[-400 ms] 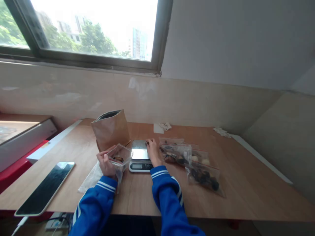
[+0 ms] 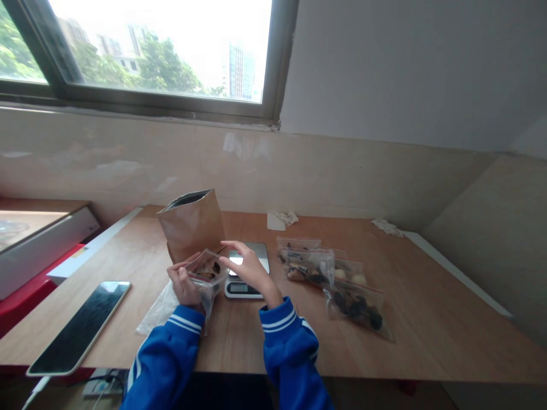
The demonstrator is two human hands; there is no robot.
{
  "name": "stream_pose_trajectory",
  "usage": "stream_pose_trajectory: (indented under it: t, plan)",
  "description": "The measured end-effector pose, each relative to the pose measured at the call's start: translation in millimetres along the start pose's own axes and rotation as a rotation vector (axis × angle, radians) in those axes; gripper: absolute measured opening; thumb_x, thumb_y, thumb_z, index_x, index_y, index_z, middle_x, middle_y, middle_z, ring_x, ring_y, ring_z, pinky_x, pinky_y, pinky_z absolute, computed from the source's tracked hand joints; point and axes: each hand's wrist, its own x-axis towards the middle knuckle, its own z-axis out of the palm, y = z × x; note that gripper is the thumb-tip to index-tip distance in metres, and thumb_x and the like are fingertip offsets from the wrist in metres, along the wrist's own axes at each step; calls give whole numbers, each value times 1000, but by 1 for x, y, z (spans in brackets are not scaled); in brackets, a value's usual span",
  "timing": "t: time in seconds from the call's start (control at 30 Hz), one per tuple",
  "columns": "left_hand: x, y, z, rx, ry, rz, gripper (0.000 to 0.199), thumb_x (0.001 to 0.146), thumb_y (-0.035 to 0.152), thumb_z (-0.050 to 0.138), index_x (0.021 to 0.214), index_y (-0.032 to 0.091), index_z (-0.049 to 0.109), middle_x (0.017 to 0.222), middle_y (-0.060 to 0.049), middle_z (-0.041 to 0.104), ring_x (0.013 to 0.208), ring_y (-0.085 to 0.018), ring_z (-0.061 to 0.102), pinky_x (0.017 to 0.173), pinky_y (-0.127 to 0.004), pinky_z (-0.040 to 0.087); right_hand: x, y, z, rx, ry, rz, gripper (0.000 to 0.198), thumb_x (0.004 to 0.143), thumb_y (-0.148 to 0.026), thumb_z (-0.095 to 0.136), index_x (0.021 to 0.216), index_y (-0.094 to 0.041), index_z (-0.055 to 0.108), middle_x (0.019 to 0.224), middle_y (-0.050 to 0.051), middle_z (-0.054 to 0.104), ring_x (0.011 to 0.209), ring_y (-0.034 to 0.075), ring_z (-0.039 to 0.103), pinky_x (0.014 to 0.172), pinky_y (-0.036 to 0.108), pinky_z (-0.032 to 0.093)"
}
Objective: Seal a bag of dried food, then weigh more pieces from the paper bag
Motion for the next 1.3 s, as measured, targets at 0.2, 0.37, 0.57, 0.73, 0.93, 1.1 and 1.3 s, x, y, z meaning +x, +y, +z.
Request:
stream_pose_trajectory:
  t: [0.2, 0.37, 0.57, 0.73, 0.93, 1.1, 1.3]
  plan:
    - [0, 12, 9, -175, 126, -76, 20, 90, 40, 40, 93, 20, 39, 97, -10, 67, 90, -25, 67, 86, -51, 48, -40, 12, 29, -67, 347, 265, 40, 87, -51, 47, 108, -18, 55, 111, 11, 60, 91, 21, 60, 84, 37, 49]
    - [-16, 40, 24, -208, 78, -19, 15, 92, 38, 38, 97, 24, 37, 123, -13, 56, 113, -23, 57, 98, -50, 41, -58, -5, 60, -11, 276, 199, 55, 77, -51, 62, 120, -19, 47, 116, 10, 59, 97, 22, 60, 87, 37, 49]
    - [-29, 67, 20, -7, -80, -22, 32, 93, 45, 33, 111, 22, 46, 145, -10, 37, 133, -21, 37, 110, -42, 28, -49, -27, 26, -5, 304, 76, 40, 92, -45, 41, 121, -23, 57, 119, 8, 63, 114, 23, 56, 100, 39, 41]
    - [-11, 64, 10, -20, -260, -343, 40, 86, 47, 51, 114, 19, 54, 118, -10, 60, 107, -22, 59, 91, -36, 46, -55, -22, -3, 138, 166, 29, 49, 93, -53, 33, 118, -23, 63, 125, 7, 61, 123, 24, 50, 107, 43, 34]
    - [-12, 69, 12, -12, -280, -273, 31, 84, 48, 54, 89, 18, 60, 74, 1, 58, 66, -11, 56, 61, -21, 45, -61, -10, 7, 204, 222, 95, 55, 91, -60, 31, 108, -22, 68, 111, 8, 68, 111, 24, 59, 101, 41, 41]
    - [-13, 72, 4, 49, -266, -157, 28, 86, 46, 51, 85, 18, 57, 67, 3, 53, 57, -9, 50, 55, -20, 42, -69, -3, 1, 273, 252, 185, 56, 90, -60, 34, 97, -19, 71, 91, 7, 72, 91, 24, 65, 86, 35, 50]
    - [-11, 73, -3, 133, -366, -84, 28, 86, 46, 50, 86, 19, 60, 68, 1, 56, 63, -12, 53, 62, -23, 44, -73, -3, -7, 310, 283, 181, 51, 90, -56, 38, 97, -18, 71, 93, 8, 72, 92, 24, 65, 84, 34, 50]
